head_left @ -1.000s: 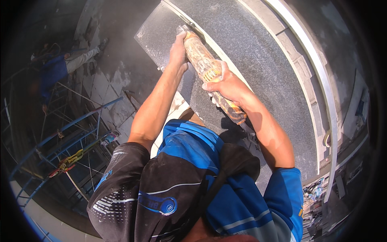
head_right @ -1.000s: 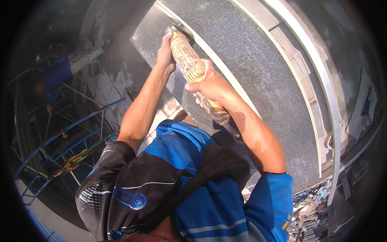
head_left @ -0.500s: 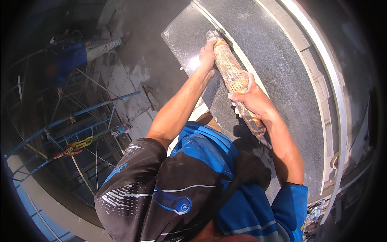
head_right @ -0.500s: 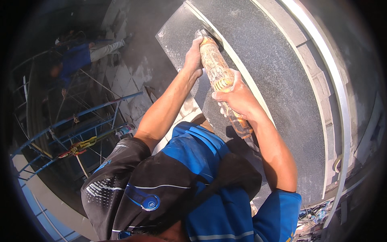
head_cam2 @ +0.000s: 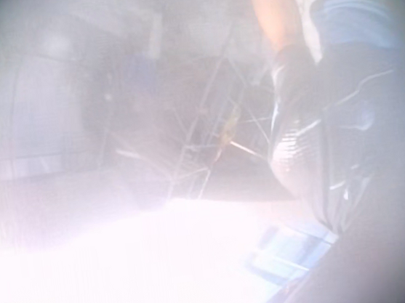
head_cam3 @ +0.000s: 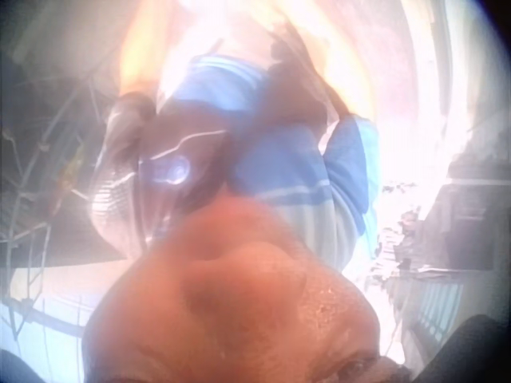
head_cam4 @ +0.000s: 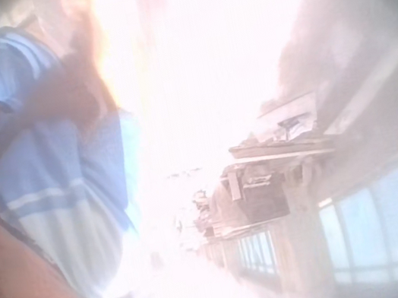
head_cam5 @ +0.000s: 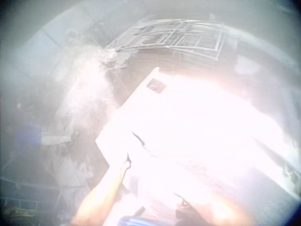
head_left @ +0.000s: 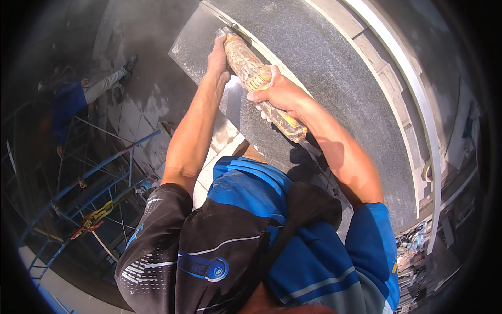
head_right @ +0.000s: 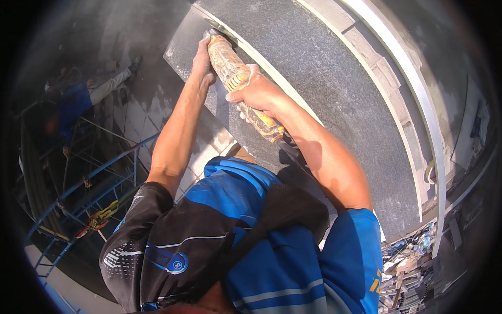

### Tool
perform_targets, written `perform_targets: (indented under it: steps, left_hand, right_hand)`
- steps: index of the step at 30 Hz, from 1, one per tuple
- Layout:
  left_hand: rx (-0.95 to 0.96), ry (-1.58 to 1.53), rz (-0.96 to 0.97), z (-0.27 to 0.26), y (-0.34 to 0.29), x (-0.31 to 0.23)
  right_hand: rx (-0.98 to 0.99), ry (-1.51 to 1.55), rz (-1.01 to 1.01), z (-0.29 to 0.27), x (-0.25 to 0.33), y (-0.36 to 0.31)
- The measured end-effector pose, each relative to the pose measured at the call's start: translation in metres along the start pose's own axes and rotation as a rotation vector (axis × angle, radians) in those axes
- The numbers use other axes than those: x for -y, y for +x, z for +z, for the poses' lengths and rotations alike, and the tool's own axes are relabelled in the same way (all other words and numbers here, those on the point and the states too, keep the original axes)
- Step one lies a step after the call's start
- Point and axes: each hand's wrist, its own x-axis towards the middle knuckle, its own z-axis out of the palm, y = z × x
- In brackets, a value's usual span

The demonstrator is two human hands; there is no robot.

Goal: The person uses an angle grinder to cut a large stone tile placed on a work surface. They guide the tool along a marked line, creating a cut while dust is generated. The person briefly pauses to touch their face before resuming the cut.

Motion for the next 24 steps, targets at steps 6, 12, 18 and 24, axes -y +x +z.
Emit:
perform_targets:
  steps: [6, 12, 18, 24]
  left_hand:
    - [-0.020, 0.020, 0.045, 0.010, -0.024, 0.003]
    - [-0.055, 0.035, 0.042, 0.020, -0.046, 0.005]
    - [-0.062, 0.049, 0.049, 0.026, -0.059, 0.007]
    - [-0.062, 0.021, 0.071, 0.022, -0.056, 0.012]
  right_hand:
    - [0.014, -0.003, 0.009, -0.005, 0.007, -0.028]
    - [-0.012, 0.002, 0.017, -0.002, 0.008, -0.046]
    - [0.020, 0.058, 0.012, -0.006, -0.002, -0.051]
    - [0.025, 0.057, 0.028, -0.005, 0.003, -0.058]
